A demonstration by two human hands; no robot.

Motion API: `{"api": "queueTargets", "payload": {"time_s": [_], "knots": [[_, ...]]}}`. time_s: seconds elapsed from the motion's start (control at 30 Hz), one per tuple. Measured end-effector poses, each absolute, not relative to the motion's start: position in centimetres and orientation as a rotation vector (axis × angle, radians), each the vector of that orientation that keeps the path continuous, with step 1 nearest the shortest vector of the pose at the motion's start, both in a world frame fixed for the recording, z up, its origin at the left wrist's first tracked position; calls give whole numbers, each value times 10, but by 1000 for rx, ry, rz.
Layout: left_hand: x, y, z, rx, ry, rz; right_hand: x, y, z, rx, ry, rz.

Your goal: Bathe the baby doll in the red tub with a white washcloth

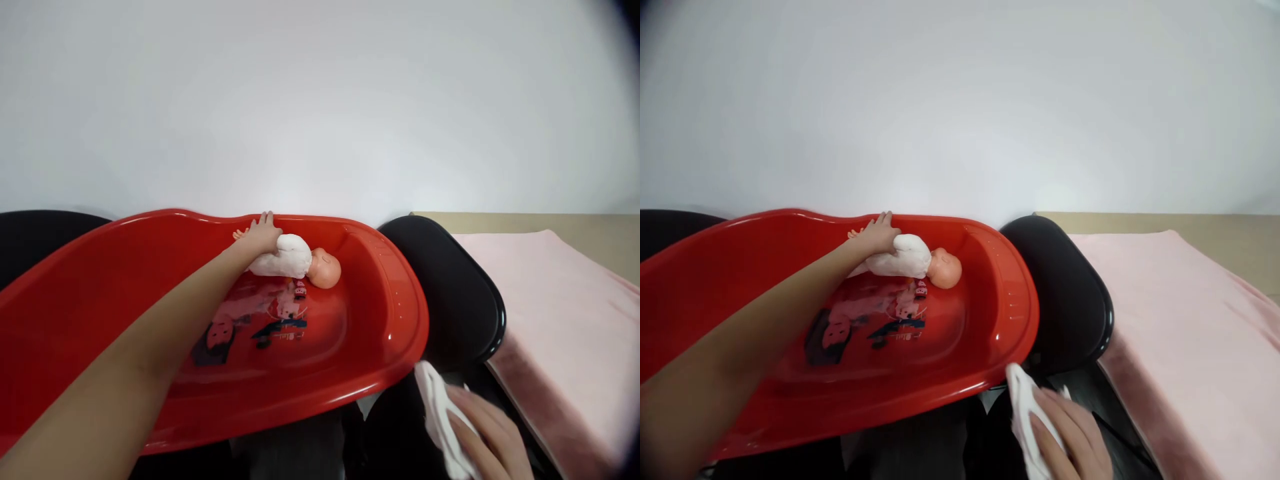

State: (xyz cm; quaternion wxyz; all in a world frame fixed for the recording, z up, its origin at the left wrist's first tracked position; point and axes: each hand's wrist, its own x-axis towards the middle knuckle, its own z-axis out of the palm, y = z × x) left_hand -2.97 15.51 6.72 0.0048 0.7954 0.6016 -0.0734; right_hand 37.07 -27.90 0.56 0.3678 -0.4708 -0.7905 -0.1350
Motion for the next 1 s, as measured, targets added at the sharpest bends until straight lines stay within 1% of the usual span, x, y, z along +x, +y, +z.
{"api": "queueTargets", "payload": {"time_s": [0.07, 0.1, 0.17, 0.23, 0.3, 0.4, 0.53, 0.63, 0.77, 0.87, 1.0], "knots": [[-31, 154, 64, 2513, 1865, -205, 329, -219, 51, -1076, -2105, -442], [-31, 154, 62, 2519, 1855, -190, 309, -186, 66, -1039, -2164, -499], [-31, 154, 58, 2518, 1830, -147, 273, -114, 82, -1019, -2345, -607], [-32, 154, 55, 2512, 1807, -100, 244, -47, 79, -1033, -2574, -629], [-33, 154, 54, 2527, 1790, -88, 221, 8, 64, -1054, -2836, -603], [-37, 153, 54, 2563, 1775, -106, 196, 58, 34, -1047, -3151, -530], [-41, 153, 52, 2569, 1713, 4, 188, 75, -4, -964, -3281, -494], [-41, 155, 49, 2518, 1686, 102, 198, 68, -29, -956, -3295, -484], [-36, 157, 45, 2490, 1740, 131, 204, 52, -54, -893, -3418, -388], [-33, 157, 44, 2531, 1783, 85, 184, 46, -60, -714, -3498, -351], [-30, 157, 39, 2583, 1817, 53, 130, 58, -51, -448, -3392, -502]]}}
